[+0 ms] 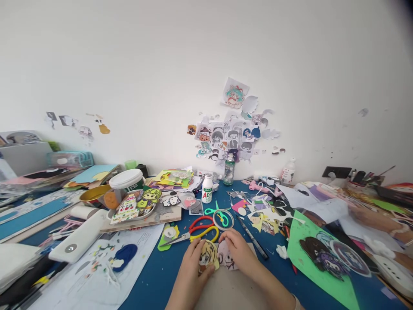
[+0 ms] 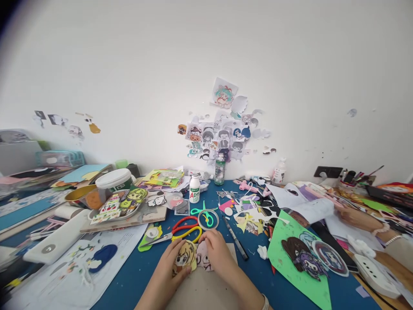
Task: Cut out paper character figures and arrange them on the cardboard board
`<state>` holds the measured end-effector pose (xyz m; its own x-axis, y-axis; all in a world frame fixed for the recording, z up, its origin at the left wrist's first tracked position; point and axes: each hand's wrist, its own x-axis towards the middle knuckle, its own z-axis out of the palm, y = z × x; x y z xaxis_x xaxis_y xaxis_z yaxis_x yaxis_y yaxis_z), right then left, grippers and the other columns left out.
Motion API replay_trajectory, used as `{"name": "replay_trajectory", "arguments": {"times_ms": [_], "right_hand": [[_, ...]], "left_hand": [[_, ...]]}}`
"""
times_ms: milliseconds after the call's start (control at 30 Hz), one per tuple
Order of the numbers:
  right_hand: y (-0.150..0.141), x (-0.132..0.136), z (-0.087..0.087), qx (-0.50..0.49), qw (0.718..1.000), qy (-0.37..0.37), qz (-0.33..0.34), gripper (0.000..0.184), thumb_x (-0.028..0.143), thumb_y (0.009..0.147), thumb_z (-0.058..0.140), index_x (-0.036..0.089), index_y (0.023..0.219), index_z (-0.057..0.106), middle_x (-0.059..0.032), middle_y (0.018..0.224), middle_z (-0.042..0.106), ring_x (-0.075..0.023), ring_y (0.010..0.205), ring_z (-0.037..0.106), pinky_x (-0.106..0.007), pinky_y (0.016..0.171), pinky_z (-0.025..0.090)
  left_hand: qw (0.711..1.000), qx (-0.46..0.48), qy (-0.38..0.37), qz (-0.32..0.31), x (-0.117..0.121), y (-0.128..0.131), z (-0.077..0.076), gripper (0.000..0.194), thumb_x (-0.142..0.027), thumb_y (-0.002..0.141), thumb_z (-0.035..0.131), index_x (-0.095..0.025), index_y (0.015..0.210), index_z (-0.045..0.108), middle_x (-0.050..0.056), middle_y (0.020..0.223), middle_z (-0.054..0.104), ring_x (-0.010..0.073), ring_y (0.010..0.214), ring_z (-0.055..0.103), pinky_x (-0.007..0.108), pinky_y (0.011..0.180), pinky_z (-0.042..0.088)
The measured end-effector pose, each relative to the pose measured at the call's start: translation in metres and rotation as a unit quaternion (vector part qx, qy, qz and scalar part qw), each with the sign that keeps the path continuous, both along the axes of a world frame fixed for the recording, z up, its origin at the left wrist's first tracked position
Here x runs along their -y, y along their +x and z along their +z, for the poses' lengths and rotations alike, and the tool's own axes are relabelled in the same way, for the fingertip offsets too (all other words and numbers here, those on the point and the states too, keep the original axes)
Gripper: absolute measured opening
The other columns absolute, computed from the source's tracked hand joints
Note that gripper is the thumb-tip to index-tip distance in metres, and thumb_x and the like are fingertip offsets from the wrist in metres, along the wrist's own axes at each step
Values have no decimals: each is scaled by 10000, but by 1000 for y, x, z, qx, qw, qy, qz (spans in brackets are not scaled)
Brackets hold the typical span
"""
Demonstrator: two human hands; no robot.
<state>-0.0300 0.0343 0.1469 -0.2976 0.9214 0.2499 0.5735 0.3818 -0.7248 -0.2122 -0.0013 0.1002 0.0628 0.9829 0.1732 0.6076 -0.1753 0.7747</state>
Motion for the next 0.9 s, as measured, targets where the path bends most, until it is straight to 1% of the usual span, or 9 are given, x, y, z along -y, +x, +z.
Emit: {"name": "replay_trajectory", "arguments": {"times_ms": [67,200,300,433,600,700,800,867,900], "right_hand": [[0,-4,-2,-12,1000,-14,-16,289,134,825,307,191,780,587,-52,894,601,-190,908,552,-296,812,416],[0,-9,-6,-13,998,-27,-55,285,145,834,275,188,799,554,-45,822,599,-178,796,566,-272,704,435],[-6,-4,-9,16,997,-7,-75,278,125,832,272,190,775,536,-57,836,585,-204,841,530,-309,739,417],[-17,6,-14,73,992,28,-96,262,80,802,286,184,753,521,-95,870,558,-248,844,472,-387,780,381],[-22,10,-16,92,989,36,-112,295,52,763,299,185,860,544,-113,928,577,-263,880,483,-402,799,393],[-21,9,-14,79,990,32,-108,286,108,791,308,181,921,551,-127,964,593,-276,921,502,-429,825,404],[-15,6,-15,28,995,-5,-95,279,202,832,306,188,986,538,-124,1024,583,-270,981,506,-421,846,422],[-8,2,-20,-23,994,-41,-94,283,274,852,302,204,1002,533,-117,1061,570,-262,1031,498,-402,855,435],[-4,0,-23,-45,993,-53,-98,285,304,857,307,215,1006,533,-113,1074,565,-260,1052,494,-398,864,437]], "left_hand": [[1000,8,-4,0,0,0,-1,584,-311,702,551,-204,1271,478,102,1399,391,266,1302,332,426,1064,300],[1000,22,3,10,1,3,-2,560,-301,706,536,-205,1256,491,94,1399,387,258,1298,340,414,1062,306],[1000,22,12,4,2,3,-5,551,-288,712,532,-195,1254,493,105,1400,385,251,1297,344,413,1064,303],[1000,17,23,-5,1,2,-8,544,-289,739,516,-225,1277,471,97,1415,370,246,1313,319,436,1068,289],[999,-29,22,5,2,7,-9,532,-313,785,459,-206,1305,447,114,1450,311,269,1337,267,464,1067,270],[997,-42,63,29,7,14,-13,492,-274,806,421,-230,1294,464,101,1480,250,282,1343,249,471,1049,295],[993,-64,96,39,9,14,-16,485,-290,817,422,-241,1299,457,94,1502,186,298,1352,218,479,1038,310],[988,-81,117,52,5,3,-10,458,-332,833,417,-266,1283,471,76,1500,197,298,1357,202,492,1038,311],[985,-93,130,68,1,-7,-2,436,-350,846,398,-270,1265,487,73,1490,230,292,1356,208,494,1039,312]]}}
